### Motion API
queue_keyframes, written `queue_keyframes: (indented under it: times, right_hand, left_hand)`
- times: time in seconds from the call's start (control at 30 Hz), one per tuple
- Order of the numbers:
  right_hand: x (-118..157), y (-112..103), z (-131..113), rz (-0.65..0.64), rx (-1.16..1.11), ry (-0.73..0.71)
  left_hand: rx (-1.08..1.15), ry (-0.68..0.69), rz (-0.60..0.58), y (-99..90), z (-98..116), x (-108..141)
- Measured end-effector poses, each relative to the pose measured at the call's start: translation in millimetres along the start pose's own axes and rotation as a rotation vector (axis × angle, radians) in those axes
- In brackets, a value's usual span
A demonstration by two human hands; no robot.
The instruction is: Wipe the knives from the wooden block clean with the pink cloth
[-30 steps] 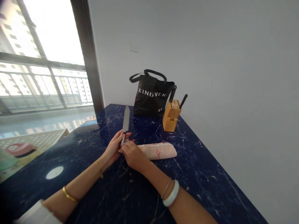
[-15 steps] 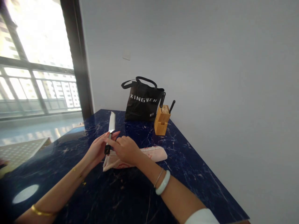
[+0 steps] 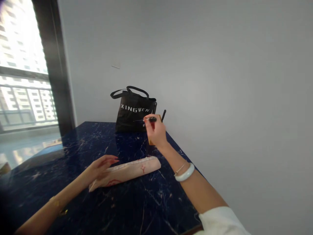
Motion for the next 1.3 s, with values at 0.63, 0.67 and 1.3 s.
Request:
queue_keyframes:
  times: [0.63,0.67,1.3]
  right_hand:
    - [-79.9,-88.8,97.6,0.192,0.187,0.12]
    - [-81.7,-86.8,100.6,0.181,0.201,0.121]
    - [-120.1,-80.0,114.3,0.082,0.291,0.224]
  left_hand:
    - [-0.815,0.068,0.039,-7.9,-38.3,1.6]
    - [-0.811,0.072,0.053,-8.1,-37.7,1.9]
    - [-0.793,0.096,0.077,-7.1,-40.5,2.3]
Point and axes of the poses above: each hand's wrist, its own x-axis away from the middle knuckle, its own y-axis out of the palm, z = x × y, the point moved 3 cm from there along -x, towards the middle knuckle, and after that the axes turned 8 degrees about -z, right-handed, at the moved point
